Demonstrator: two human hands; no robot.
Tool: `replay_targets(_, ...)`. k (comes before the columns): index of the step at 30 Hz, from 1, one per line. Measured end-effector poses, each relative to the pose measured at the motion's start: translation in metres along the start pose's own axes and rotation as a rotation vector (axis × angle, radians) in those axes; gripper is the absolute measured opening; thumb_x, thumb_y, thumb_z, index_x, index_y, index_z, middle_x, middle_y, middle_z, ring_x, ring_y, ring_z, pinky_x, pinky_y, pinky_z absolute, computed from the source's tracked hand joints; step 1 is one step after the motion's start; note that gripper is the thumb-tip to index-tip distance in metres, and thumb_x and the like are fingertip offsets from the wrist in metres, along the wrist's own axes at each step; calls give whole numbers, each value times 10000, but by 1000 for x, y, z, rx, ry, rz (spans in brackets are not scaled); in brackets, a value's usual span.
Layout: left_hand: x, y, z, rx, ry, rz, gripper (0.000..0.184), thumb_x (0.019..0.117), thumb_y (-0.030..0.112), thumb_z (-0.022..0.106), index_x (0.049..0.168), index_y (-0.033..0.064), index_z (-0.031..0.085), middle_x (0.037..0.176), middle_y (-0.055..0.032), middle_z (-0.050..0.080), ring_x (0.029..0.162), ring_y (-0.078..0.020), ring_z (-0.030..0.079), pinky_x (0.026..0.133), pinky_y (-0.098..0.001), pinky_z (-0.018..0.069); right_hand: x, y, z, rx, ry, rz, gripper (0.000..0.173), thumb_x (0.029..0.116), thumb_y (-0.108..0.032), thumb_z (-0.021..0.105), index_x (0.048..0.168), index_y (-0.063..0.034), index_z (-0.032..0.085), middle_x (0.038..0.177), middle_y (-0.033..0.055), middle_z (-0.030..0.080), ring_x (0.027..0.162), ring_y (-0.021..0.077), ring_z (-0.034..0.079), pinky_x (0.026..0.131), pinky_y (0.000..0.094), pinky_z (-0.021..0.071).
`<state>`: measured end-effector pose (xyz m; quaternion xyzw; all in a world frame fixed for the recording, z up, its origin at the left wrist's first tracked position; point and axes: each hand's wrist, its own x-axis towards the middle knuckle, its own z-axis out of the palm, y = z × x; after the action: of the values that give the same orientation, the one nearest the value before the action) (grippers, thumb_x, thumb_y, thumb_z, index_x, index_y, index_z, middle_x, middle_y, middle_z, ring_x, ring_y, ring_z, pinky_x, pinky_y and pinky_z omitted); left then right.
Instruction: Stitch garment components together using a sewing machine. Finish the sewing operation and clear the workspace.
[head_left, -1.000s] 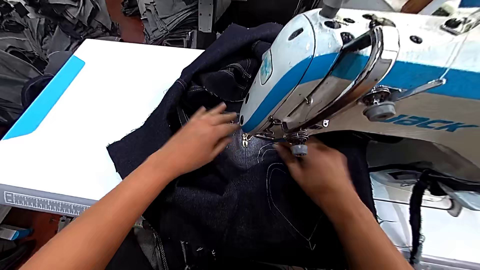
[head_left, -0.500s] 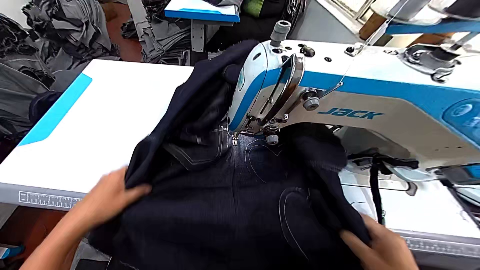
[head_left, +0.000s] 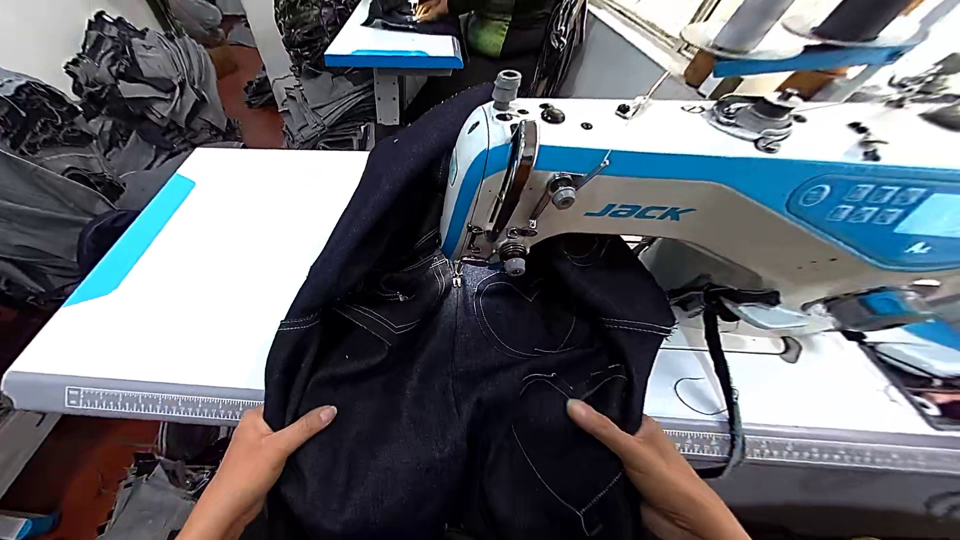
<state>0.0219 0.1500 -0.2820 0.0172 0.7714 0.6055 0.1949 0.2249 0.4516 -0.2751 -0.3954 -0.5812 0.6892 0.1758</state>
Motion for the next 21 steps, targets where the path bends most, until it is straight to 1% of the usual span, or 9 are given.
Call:
replay_targets(1,4,-2,-7,104,58,39,330,755,217,832,996,37,697,809,-55,755,731,-158,750,690,-363,644,1,-1,-4,-10,-11,-4,309,794,-159,766,1055,-50,641,827,23,753,736,115,744,675,288,643)
replay_targets(3,9,-6,-26,365,139,119,422,746,380,823,988,52,712,834,-55,731,786,-174,727,751,-465,602,-2,-5,-29,-134,-22,-49,195,765,-74,694,957,-98,667,784,-25,744,709,73,722,657,278,626)
replay_targets(5,1,-9,-31,526,93,174,489,791,464,769,1016,32,719,890,-90,731,865,-208,722,820,-520,578,-10,-6,-56,-344,-28,-79,142,783,-48,631,888,-140,658,743,-88,713,689,14,690,653,257,597)
replay_targets(7,-5,-12,-26,628,20,190,475,845,456,735,1016,13,726,892,-115,732,879,-233,718,831,-537,553,-14,0,-68,-433,-42,-91,142,828,-35,602,926,-124,654,772,-101,696,728,-12,678,707,246,581)
replay_targets(11,3,-12,-23,684,-32,110,499,830,462,759,1044,14,711,906,-122,728,896,-259,714,844,-562,539,-8,-7,-57,-122,-46,12,292,816,-30,615,1093,-109,565,853,-64,738,762,51,727,698,260,631)
replay_targets(13,5,-11,-22,690,-25,106,511,792,502,772,977,29,717,841,-95,715,833,-228,709,797,-535,547,-2,-11,-36,83,-15,35,338,809,-130,708,1120,-96,583,860,-19,754,764,83,741,695,278,643)
replay_targets(16,6,-12,-20,673,-15,108,500,775,525,771,902,46,714,782,-58,691,775,-180,693,757,-481,550,10,-14,4,263,21,57,303,876,-74,699,1156,-25,592,894,90,752,780,155,751,702,322,650)
replay_targets(19,4,-15,-18,640,25,135,482,793,507,743,897,38,708,774,-50,685,766,-155,688,751,-459,550,18,-20,25,239,71,55,184,925,-40,694,1102,-15,649,867,110,759,748,171,753,674,315,645)
replay_targets(21,-2,-14,-20,642,46,186,435,812,480,718,881,50,715,765,-33,694,758,-123,692,741,-430,559,21,-10,17,94,109,-61,212,865,-32,731,1064,-17,660,850,73,760,748,142,749,674,298,642)
